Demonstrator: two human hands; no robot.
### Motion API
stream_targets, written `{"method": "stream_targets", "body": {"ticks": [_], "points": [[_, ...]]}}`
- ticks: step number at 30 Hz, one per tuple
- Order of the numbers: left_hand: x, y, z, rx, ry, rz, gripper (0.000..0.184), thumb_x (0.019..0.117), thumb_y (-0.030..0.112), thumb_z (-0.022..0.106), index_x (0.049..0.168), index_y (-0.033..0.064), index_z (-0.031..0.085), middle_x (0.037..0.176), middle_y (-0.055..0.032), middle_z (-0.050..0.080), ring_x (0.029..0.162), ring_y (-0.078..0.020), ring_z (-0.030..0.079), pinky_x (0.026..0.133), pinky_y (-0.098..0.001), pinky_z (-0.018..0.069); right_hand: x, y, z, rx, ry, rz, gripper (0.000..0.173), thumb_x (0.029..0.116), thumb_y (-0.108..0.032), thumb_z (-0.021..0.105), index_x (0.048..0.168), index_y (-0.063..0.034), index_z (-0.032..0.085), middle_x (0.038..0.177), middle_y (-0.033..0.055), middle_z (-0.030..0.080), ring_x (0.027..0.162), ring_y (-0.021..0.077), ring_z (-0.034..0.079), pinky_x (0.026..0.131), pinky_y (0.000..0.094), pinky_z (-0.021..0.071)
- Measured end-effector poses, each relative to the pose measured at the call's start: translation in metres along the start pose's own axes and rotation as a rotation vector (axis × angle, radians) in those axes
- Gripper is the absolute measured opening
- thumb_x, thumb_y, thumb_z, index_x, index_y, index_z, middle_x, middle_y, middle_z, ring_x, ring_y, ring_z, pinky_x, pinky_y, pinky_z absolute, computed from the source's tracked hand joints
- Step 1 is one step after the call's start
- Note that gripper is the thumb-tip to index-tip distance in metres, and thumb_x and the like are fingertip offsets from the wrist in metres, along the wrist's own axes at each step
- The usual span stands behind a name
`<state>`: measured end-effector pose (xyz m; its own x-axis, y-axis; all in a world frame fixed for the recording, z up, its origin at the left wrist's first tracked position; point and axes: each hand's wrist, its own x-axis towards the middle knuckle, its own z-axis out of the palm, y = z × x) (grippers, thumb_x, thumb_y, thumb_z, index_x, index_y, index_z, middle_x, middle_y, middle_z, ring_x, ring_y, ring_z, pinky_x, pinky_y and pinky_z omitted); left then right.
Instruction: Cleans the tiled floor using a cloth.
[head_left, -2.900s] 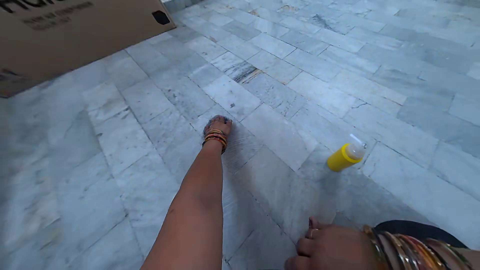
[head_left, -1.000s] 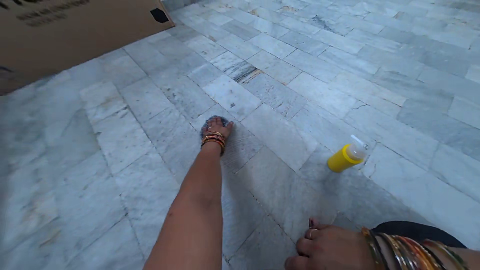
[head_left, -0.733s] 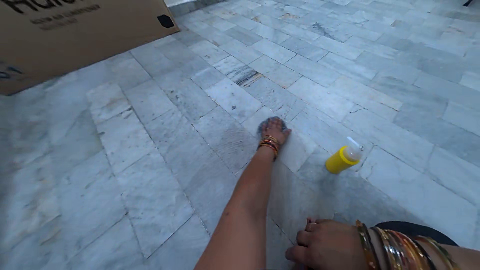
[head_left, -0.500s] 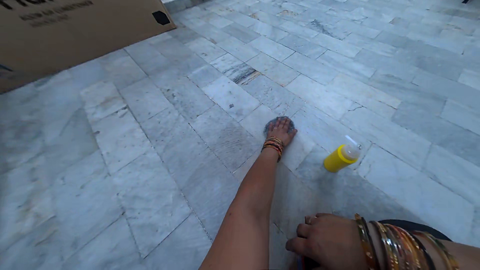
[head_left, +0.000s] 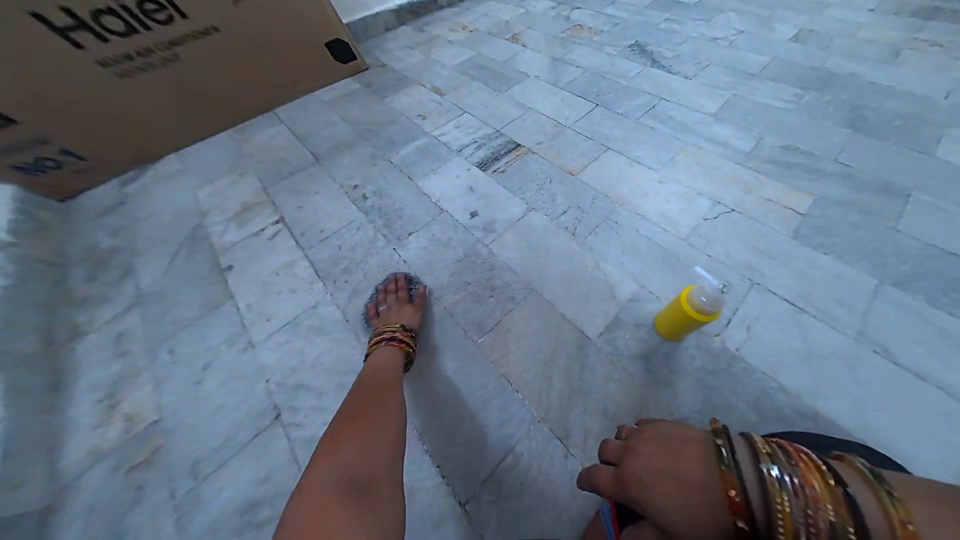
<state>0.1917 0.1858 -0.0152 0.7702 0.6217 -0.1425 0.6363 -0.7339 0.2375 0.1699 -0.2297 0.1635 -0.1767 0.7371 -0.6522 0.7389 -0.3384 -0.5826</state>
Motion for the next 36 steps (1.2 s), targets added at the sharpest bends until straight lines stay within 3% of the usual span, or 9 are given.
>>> {"method": "stream_targets", "body": {"ticks": [6, 10, 14, 20, 28, 32, 36], "points": [[0.01, 0.032, 0.011, 0.01, -0.005, -0.04, 0.077, 0.1092, 0.055, 0.029, 0.164, 0.003, 0.017, 0.172, -0.0199, 0.013, 0.159, -0.0407, 0.007, 0.124, -0.0667, 0.004, 0.006, -0.003, 0.004, -0.014, -0.002, -0.024, 0.049, 0.1067, -0.033, 0.057, 0.149, -0.0096, 0.051, 0.132, 0.0255, 0.062, 0.121, 0.0454, 0.06, 0.099, 0.0587, 0.0481], [0.016, 0.101, 0.026, 0.022, -0.061, 0.145, 0.075, 0.1096, 0.053, 0.032, 0.164, 0.0038, 0.018, 0.172, -0.0191, 0.015, 0.159, -0.0408, 0.008, 0.124, -0.0662, 0.005, 0.005, -0.002, 0.004, 0.004, -0.002, -0.04, 0.049, 0.1061, -0.032, 0.058, 0.15, -0.0105, 0.05, 0.133, 0.0256, 0.061, 0.122, 0.0457, 0.06, 0.102, 0.0598, 0.0457], [0.017, 0.179, 0.041, 0.007, -0.162, 0.301, 0.071, 0.1097, 0.052, 0.032, 0.165, 0.0094, 0.021, 0.172, -0.0127, 0.017, 0.16, -0.0363, 0.009, 0.125, -0.0639, 0.0046, 0.003, -0.002, 0.003, 0.01, 0.009, -0.034, 0.049, 0.1065, -0.032, 0.057, 0.15, -0.01, 0.051, 0.134, 0.0247, 0.061, 0.123, 0.045, 0.06, 0.101, 0.0593, 0.0472], [-0.019, 0.258, 0.071, 0.017, -0.216, 0.498, 0.064, 0.1099, 0.047, 0.036, 0.164, 0.0141, 0.026, 0.172, -0.0064, 0.021, 0.16, -0.0314, 0.011, 0.126, -0.0618, 0.0048, 0.005, 0.003, -0.002, 0.03, -0.045, 0.007, 0.049, 0.1065, -0.029, 0.058, 0.15, -0.0085, 0.049, 0.137, 0.0261, 0.059, 0.126, 0.0463, 0.058, 0.101, 0.0592, 0.0466], [-0.11, 0.262, 0.088, 0.045, -0.268, 0.758, 0.06, 0.1093, 0.044, 0.039, 0.163, 0.021, 0.031, 0.171, 0.0011, 0.024, 0.16, -0.0259, 0.013, 0.127, -0.0597, 0.004, 0.009, 0.012, -0.003, 0.084, -0.084, 0.121, 0.053, 0.1065, -0.032, 0.058, 0.151, -0.0056, 0.049, 0.139, 0.0291, 0.058, 0.127, 0.0476, 0.057, 0.104, 0.064, 0.0434], [-0.158, 0.248, 0.092, 0.065, -0.301, 0.814, 0.06, 0.1094, 0.047, 0.037, 0.164, 0.0217, 0.03, 0.172, 0.0022, 0.023, 0.161, -0.0241, 0.012, 0.127, -0.0589, 0.0025, 0.01, 0.02, 0.003, 0.111, -0.061, 0.134, 0.045, 0.1064, -0.03, 0.059, 0.138, 0.0016, 0.061, 0.123, 0.0299, 0.068, 0.118, 0.0455, 0.063, 0.102, 0.0641, 0.0437], [-0.192, 0.21, 0.081, 0.103, -0.399, 0.786, 0.061, 0.1093, 0.051, 0.029, 0.165, 0.0256, 0.026, 0.173, 0.0064, 0.017, 0.161, -0.0184, 0.004, 0.128, -0.055, -0.0025, 0.011, 0.023, 0.006, 0.103, -0.032, 0.204, 0.041, 0.1069, -0.028, 0.057, 0.128, 0.0064, 0.065, 0.12, 0.0312, 0.067, 0.116, 0.0449, 0.062, 0.101, 0.0634, 0.043]]}}
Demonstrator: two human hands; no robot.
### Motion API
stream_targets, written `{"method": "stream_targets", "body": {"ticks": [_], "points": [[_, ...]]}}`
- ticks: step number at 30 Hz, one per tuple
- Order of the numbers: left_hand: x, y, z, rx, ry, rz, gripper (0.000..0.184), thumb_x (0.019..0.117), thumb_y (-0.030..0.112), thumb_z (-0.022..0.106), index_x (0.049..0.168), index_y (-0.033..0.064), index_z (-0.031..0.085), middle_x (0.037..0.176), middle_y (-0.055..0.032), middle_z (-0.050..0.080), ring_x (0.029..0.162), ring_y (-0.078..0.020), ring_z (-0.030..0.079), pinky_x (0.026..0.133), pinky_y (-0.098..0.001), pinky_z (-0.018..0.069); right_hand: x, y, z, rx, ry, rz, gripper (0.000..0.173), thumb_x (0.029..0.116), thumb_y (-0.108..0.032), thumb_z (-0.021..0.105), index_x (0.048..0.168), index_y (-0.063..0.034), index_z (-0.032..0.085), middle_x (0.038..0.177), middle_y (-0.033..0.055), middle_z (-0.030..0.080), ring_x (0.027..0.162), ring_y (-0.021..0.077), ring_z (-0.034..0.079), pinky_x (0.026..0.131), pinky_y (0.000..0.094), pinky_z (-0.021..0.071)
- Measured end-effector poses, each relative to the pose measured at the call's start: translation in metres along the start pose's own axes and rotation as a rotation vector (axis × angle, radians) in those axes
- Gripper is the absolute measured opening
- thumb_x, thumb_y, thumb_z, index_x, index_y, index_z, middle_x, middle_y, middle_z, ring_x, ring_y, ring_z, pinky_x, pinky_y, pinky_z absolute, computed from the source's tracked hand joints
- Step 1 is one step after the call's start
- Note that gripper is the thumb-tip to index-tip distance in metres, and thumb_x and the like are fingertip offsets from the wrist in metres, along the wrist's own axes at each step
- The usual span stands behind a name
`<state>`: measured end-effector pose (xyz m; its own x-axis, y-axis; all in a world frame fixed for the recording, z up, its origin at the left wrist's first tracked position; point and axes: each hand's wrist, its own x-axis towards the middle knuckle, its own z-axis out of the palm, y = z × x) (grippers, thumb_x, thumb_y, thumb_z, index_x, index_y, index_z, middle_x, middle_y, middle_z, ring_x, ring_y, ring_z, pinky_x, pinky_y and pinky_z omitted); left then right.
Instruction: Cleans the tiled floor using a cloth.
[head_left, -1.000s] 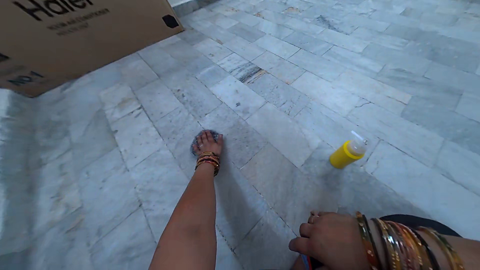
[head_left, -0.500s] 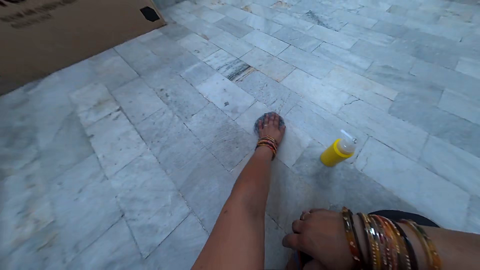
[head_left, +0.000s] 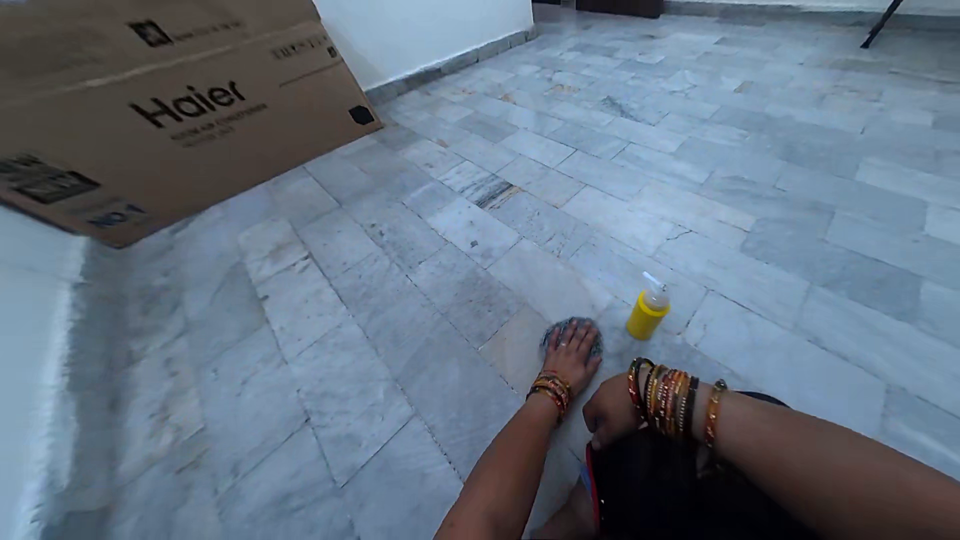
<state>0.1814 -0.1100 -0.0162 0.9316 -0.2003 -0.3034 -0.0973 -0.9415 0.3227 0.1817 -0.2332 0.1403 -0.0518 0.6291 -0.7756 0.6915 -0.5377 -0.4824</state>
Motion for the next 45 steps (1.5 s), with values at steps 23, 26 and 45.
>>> {"method": "stream_targets", "body": {"ticks": [23, 26, 45], "points": [[-0.185, -0.14, 0.026, -0.015, 0.394, -0.705, 0.067, 0.1077, 0.046, 0.037, 0.163, 0.0094, 0.029, 0.17, -0.0145, 0.025, 0.158, -0.0395, 0.017, 0.123, -0.0666, 0.0082, 0.001, -0.001, -0.002, -0.093, 0.065, 0.16, 0.049, 0.108, -0.032, 0.055, 0.139, 0.0063, 0.056, 0.132, 0.0325, 0.061, 0.129, 0.0461, 0.057, 0.107, 0.063, 0.0403], [-0.149, -0.108, 0.03, 0.013, 0.361, -0.503, 0.065, 0.1068, 0.048, 0.037, 0.161, 0.0117, 0.035, 0.168, -0.012, 0.031, 0.157, -0.039, 0.021, 0.123, -0.0667, 0.0081, -0.001, -0.006, -0.004, -0.086, 0.081, 0.113, 0.049, 0.1081, -0.032, 0.055, 0.141, 0.0053, 0.055, 0.132, 0.0334, 0.061, 0.129, 0.0479, 0.057, 0.106, 0.0643, 0.0409], [0.085, -0.001, -0.03, 0.044, 0.027, -0.088, 0.058, 0.1119, 0.044, 0.029, 0.166, 0.0229, 0.022, 0.173, 0.006, 0.015, 0.161, -0.0216, 0.006, 0.127, -0.0578, 0.0011, -0.039, -0.034, -0.006, -0.169, 0.06, -0.198, 0.045, 0.1073, -0.03, 0.056, 0.139, 0.0015, 0.056, 0.135, 0.0284, 0.059, 0.128, 0.0477, 0.055, 0.102, 0.062, 0.0441]]}}
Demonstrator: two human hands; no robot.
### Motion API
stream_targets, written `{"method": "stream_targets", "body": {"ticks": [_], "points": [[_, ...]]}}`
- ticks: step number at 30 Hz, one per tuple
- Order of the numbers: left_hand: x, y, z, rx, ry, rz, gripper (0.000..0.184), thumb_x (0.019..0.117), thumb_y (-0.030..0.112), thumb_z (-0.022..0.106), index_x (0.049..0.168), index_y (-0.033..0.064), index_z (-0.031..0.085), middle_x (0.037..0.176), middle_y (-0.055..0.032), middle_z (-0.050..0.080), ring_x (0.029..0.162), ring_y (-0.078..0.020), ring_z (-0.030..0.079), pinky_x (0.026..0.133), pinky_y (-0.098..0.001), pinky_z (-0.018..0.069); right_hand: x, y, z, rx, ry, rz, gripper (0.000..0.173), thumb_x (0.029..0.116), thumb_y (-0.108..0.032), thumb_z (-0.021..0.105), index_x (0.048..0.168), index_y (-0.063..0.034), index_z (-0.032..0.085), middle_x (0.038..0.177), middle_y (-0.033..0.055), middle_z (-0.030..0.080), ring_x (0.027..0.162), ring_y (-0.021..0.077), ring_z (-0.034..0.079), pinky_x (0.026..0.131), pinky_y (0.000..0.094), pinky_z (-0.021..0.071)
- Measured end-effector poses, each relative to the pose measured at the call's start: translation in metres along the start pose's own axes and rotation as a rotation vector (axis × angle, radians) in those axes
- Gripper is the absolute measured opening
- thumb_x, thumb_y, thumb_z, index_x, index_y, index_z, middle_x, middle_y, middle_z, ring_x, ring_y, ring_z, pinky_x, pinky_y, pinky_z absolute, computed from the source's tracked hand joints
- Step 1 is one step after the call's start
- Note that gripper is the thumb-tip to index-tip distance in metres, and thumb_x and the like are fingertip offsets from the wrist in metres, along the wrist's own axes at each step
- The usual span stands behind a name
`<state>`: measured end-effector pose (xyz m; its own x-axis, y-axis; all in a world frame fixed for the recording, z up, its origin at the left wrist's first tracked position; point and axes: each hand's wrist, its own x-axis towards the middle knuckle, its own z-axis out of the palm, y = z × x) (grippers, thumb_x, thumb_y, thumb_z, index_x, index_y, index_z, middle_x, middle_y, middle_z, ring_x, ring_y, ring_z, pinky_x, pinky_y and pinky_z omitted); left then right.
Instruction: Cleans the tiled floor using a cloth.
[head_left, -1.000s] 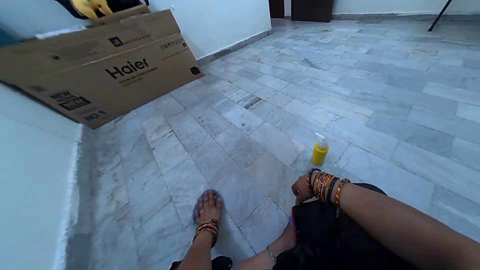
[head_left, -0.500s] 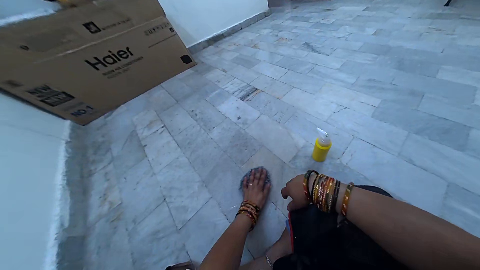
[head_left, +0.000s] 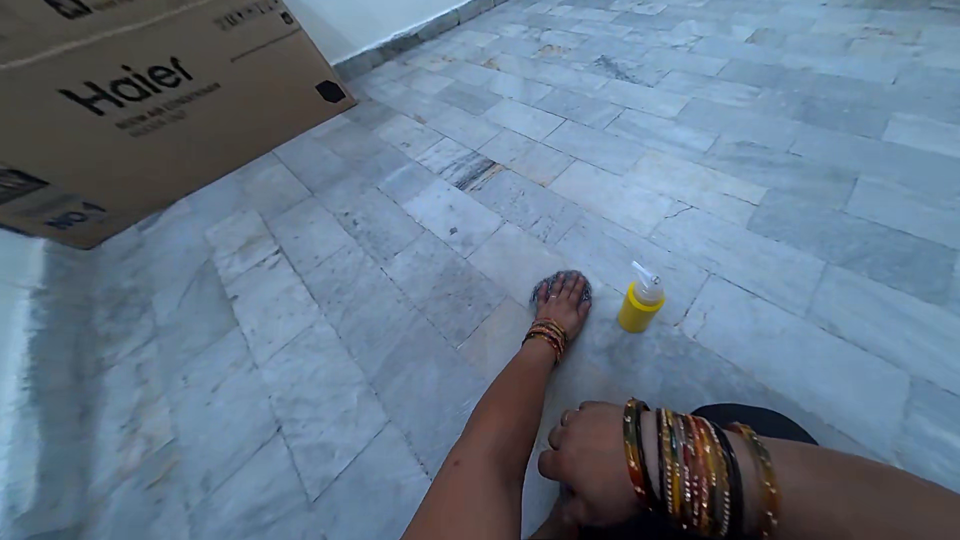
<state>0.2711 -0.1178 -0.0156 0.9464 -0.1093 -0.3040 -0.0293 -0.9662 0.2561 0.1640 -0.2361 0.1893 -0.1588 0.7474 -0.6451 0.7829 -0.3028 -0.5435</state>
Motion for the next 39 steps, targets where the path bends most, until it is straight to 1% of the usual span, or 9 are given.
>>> {"method": "stream_targets", "body": {"ticks": [5, 10, 13, 20, 25, 28, 30, 34, 39], "points": [[0.026, -0.032, -0.016, -0.022, 0.047, -0.102, 0.059, 0.1121, 0.044, 0.029, 0.166, 0.0227, 0.021, 0.174, 0.0028, 0.015, 0.161, -0.0254, 0.006, 0.126, -0.0596, 0.0026, 0.008, 0.022, -0.002, 0.035, -0.037, 0.079, 0.048, 0.107, -0.033, 0.056, 0.141, 0.0011, 0.056, 0.135, 0.0288, 0.059, 0.128, 0.0477, 0.056, 0.102, 0.0629, 0.0444], [-0.006, -0.1, -0.02, -0.064, 0.186, -0.282, 0.06, 0.1115, 0.045, 0.031, 0.166, 0.0201, 0.021, 0.173, -0.001, 0.017, 0.161, -0.0286, 0.009, 0.126, -0.062, 0.0026, 0.016, 0.035, 0.0, 0.065, -0.059, 0.154, 0.048, 0.1071, -0.033, 0.055, 0.144, -0.0015, 0.055, 0.135, 0.0288, 0.06, 0.125, 0.0473, 0.058, 0.101, 0.064, 0.0451], [-0.06, -0.152, -0.016, -0.037, 0.27, -0.388, 0.061, 0.1115, 0.043, 0.032, 0.165, 0.0161, 0.022, 0.172, -0.0067, 0.02, 0.16, -0.0334, 0.014, 0.124, -0.0659, 0.0094, 0.023, 0.037, 0.002, 0.069, -0.053, 0.192, 0.05, 0.1062, -0.033, 0.057, 0.145, -0.0017, 0.054, 0.136, 0.0297, 0.06, 0.124, 0.048, 0.059, 0.1, 0.0656, 0.0456], [-0.229, -0.245, 0.014, -0.087, 0.325, -0.714, 0.065, 0.1103, 0.043, 0.035, 0.165, 0.0111, 0.022, 0.172, -0.0147, 0.018, 0.159, -0.0379, 0.013, 0.124, -0.0663, 0.0072, 0.029, 0.039, 0.005, 0.089, -0.073, 0.281, 0.055, 0.1065, -0.034, 0.058, 0.147, 0.0027, 0.05, 0.135, 0.0319, 0.061, 0.128, 0.0476, 0.057, 0.106, 0.0647, 0.0412], [-0.326, -0.276, 0.037, -0.143, 0.298, -0.981, 0.065, 0.1112, 0.042, 0.032, 0.165, 0.0087, 0.017, 0.172, -0.016, 0.013, 0.159, -0.0392, 0.01, 0.123, -0.0669, 0.0087, 0.027, 0.036, 0.008, 0.07, -0.061, 0.345, 0.056, 0.107, -0.035, 0.057, 0.146, 0.0045, 0.051, 0.135, 0.0323, 0.06, 0.13, 0.0467, 0.057, 0.106, 0.0642, 0.0409], [-0.333, -0.269, 0.027, -0.236, 0.291, -1.111, 0.066, 0.1111, 0.041, 0.036, 0.164, 0.0062, 0.018, 0.172, -0.0174, 0.014, 0.159, -0.0389, 0.011, 0.124, -0.0655, 0.0102, 0.026, 0.034, 0.009, 0.049, -0.053, 0.36, 0.055, 0.1072, -0.035, 0.056, 0.145, 0.0046, 0.051, 0.136, 0.0323, 0.06, 0.13, 0.0467, 0.056, 0.107, 0.0641, 0.0404], [-0.318, -0.255, 0.02, -0.266, 0.35, -1.114, 0.064, 0.1089, 0.038, 0.045, 0.16, 0.002, 0.031, 0.168, -0.0216, 0.024, 0.157, -0.039, 0.02, 0.124, -0.0635, 0.0149, 0.029, 0.034, 0.011, 0.038, -0.037, 0.357, 0.054, 0.1069, -0.035, 0.056, 0.146, 0.0029, 0.052, 0.135, 0.0313, 0.061, 0.129, 0.0464, 0.057, 0.106, 0.0648, 0.0411], [-0.273, -0.207, 0.031, -0.292, 0.5, -0.785, 0.049, 0.1074, 0.032, 0.048, 0.142, -0.002, 0.055, 0.158, -0.0244, 0.043, 0.152, -0.0411, 0.033, 0.123, -0.0647, 0.0169, 0.03, 0.032, 0.011, 0.038, -0.03, 0.334, 0.054, 0.1071, -0.034, 0.056, 0.147, 0.0022, 0.051, 0.135, 0.0321, 0.061, 0.129, 0.047, 0.057, 0.106, 0.0649, 0.0414], [-0.195, -0.128, 0.033, -0.335, 0.352, -0.448, 0.051, 0.1117, 0.032, 0.032, 0.145, 0.0016, 0.056, 0.16, -0.0194, 0.042, 0.153, -0.0388, 0.031, 0.125, -0.0639, 0.0097, 0.031, 0.033, 0.011, 0.055, -0.032, 0.294, 0.054, 0.1073, -0.033, 0.056, 0.147, 0.0021, 0.05, 0.134, 0.0319, 0.061, 0.128, 0.0474, 0.058, 0.105, 0.0651, 0.0417]]}}
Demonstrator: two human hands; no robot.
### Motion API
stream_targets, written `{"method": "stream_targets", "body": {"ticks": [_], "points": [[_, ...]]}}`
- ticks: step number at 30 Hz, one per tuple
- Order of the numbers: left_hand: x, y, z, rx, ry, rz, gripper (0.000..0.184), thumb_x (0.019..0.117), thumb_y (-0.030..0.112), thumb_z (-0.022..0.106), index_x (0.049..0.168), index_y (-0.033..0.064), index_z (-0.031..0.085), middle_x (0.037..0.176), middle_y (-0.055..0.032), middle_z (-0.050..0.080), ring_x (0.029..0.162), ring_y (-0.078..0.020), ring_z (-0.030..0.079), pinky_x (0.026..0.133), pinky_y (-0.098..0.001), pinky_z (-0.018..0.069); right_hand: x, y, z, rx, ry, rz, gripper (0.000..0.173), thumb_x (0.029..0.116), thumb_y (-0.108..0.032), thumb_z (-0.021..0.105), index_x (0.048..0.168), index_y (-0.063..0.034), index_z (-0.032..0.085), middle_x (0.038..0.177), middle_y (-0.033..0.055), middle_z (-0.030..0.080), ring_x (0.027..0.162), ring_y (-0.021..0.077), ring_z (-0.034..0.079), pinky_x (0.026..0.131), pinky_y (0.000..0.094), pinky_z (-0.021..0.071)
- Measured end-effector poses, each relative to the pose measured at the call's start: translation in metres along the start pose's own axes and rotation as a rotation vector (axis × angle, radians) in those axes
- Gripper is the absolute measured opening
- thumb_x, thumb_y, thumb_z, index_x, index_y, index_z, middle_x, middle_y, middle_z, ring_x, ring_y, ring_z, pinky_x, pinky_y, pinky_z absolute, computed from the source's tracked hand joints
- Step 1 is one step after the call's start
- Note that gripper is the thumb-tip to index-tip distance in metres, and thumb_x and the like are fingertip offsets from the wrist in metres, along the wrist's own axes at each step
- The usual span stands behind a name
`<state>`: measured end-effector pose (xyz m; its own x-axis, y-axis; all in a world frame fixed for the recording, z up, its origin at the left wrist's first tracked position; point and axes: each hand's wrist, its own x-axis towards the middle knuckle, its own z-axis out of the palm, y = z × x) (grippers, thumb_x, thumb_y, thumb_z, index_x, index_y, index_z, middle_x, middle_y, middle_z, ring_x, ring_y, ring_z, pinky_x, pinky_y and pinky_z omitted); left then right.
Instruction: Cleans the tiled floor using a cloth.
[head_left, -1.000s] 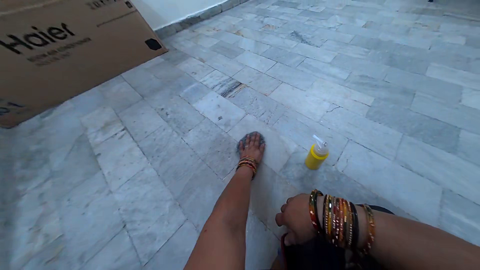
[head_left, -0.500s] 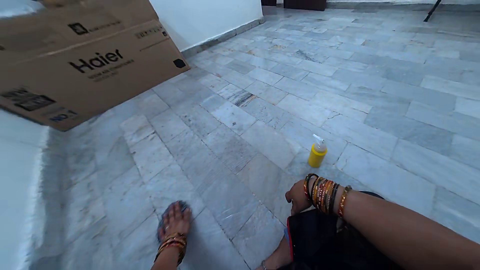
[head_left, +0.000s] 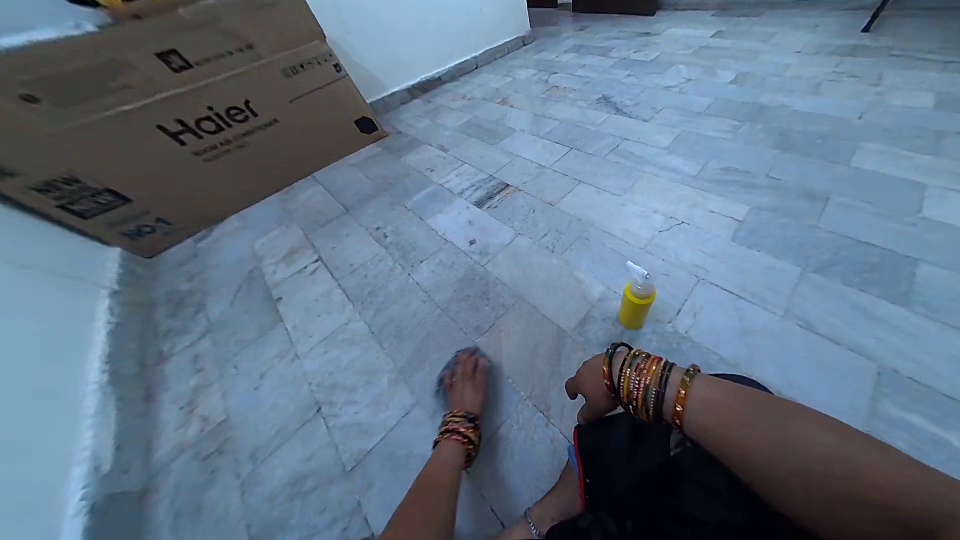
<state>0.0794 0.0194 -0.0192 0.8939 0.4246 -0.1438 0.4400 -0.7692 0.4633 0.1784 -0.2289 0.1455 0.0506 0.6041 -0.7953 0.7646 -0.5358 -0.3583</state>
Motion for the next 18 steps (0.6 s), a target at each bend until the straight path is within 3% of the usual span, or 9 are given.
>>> {"method": "stream_targets", "body": {"ticks": [5, 9, 15, 18], "points": [[0.022, 0.09, 0.045, 0.069, -0.208, 0.182, 0.042, 0.1073, 0.022, 0.044, 0.145, 0.0105, 0.058, 0.164, -0.0066, 0.04, 0.158, -0.0269, 0.022, 0.127, -0.0581, 0.0045, -0.002, -0.001, -0.002, 0.022, -0.01, -0.033, 0.055, 0.1069, -0.033, 0.057, 0.148, 0.0023, 0.049, 0.136, 0.0335, 0.059, 0.129, 0.0491, 0.056, 0.105, 0.0662, 0.0409], [0.041, 0.135, 0.064, 0.094, -0.273, 0.318, 0.044, 0.1085, 0.023, 0.041, 0.151, 0.0182, 0.052, 0.167, 0.0012, 0.035, 0.16, -0.0223, 0.016, 0.127, -0.0566, 0.001, 0.0, 0.005, -0.005, 0.063, -0.025, -0.042, 0.055, 0.1072, -0.031, 0.057, 0.148, 0.0038, 0.048, 0.135, 0.0331, 0.059, 0.129, 0.0483, 0.056, 0.106, 0.0651, 0.0404], [0.072, 0.129, 0.066, 0.121, -0.155, 0.438, 0.046, 0.1088, 0.022, 0.042, 0.154, 0.0184, 0.048, 0.167, -0.0001, 0.036, 0.158, -0.0273, 0.022, 0.126, -0.0597, 0.008, 0.008, 0.019, -0.003, 0.084, -0.058, 0.0, 0.056, 0.1069, -0.034, 0.057, 0.147, 0.0044, 0.05, 0.133, 0.0323, 0.061, 0.128, 0.0471, 0.058, 0.106, 0.0648, 0.041], [0.088, 0.104, 0.048, 0.159, -0.129, 0.323, 0.047, 0.1098, 0.024, 0.039, 0.156, 0.0217, 0.045, 0.168, 0.0009, 0.034, 0.159, -0.0268, 0.02, 0.126, -0.0594, 0.009, 0.007, 0.02, -0.003, 0.062, -0.075, 0.044, 0.058, 0.1071, -0.038, 0.056, 0.145, 0.0054, 0.051, 0.133, 0.0337, 0.06, 0.129, 0.0478, 0.056, 0.106, 0.0648, 0.041]]}}
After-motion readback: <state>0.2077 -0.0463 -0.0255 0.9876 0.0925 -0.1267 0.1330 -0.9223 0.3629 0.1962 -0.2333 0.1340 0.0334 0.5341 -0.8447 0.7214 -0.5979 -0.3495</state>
